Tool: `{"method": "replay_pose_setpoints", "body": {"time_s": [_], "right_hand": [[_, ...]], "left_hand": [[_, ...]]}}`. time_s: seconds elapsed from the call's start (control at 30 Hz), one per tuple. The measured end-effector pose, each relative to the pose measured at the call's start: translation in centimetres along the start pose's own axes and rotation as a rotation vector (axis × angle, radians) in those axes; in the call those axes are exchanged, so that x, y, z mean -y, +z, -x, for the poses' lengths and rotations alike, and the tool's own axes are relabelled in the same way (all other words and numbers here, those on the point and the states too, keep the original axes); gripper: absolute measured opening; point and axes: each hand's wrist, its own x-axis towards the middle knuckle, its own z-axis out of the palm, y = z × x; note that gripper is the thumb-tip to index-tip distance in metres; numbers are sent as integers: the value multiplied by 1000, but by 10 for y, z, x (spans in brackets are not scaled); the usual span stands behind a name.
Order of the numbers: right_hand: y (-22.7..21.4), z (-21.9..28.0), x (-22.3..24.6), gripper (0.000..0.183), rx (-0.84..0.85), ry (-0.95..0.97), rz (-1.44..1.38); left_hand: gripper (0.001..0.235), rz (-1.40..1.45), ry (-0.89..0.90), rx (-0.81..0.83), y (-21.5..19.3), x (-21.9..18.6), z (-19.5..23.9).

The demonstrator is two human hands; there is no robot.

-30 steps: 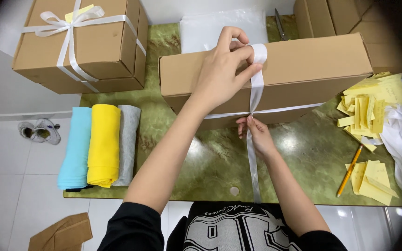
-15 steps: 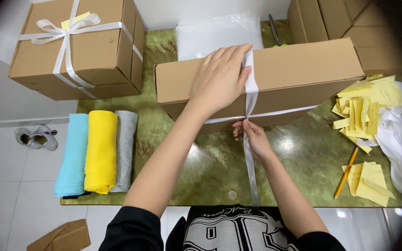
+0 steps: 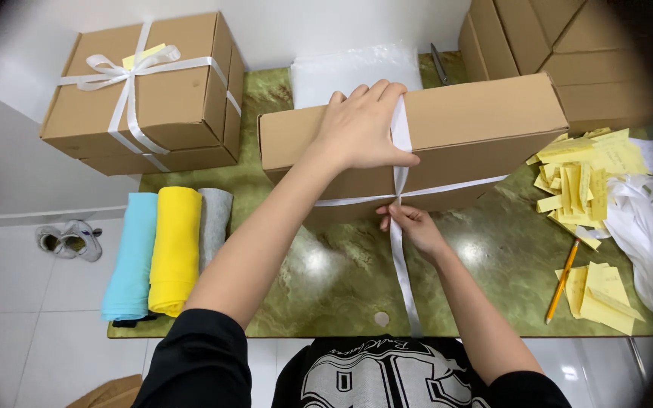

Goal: The person places a folded purple garment into a clear plastic bag and seals it. They then place the bagged garment into a cardboard box, close the box, and tie it with a white ribbon.

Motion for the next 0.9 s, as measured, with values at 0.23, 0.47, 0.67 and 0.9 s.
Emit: {"method": "replay_pose_setpoints", "body": {"time_s": [0.23,0.47,0.67,0.9], "right_hand": [[-5,28,20,38,251,232,137],[-12,30,14,54,431,428,43],[-37,15,28,58,430,385,229],[-53,-3,89,46,343,216,491]], "left_hand": [[94,45,-65,136,-67,19,11],[78,257,-29,126,-140,21,34],[72,288,4,198,-162,13,57],[94,232,206,240,-158,3,101]]}}
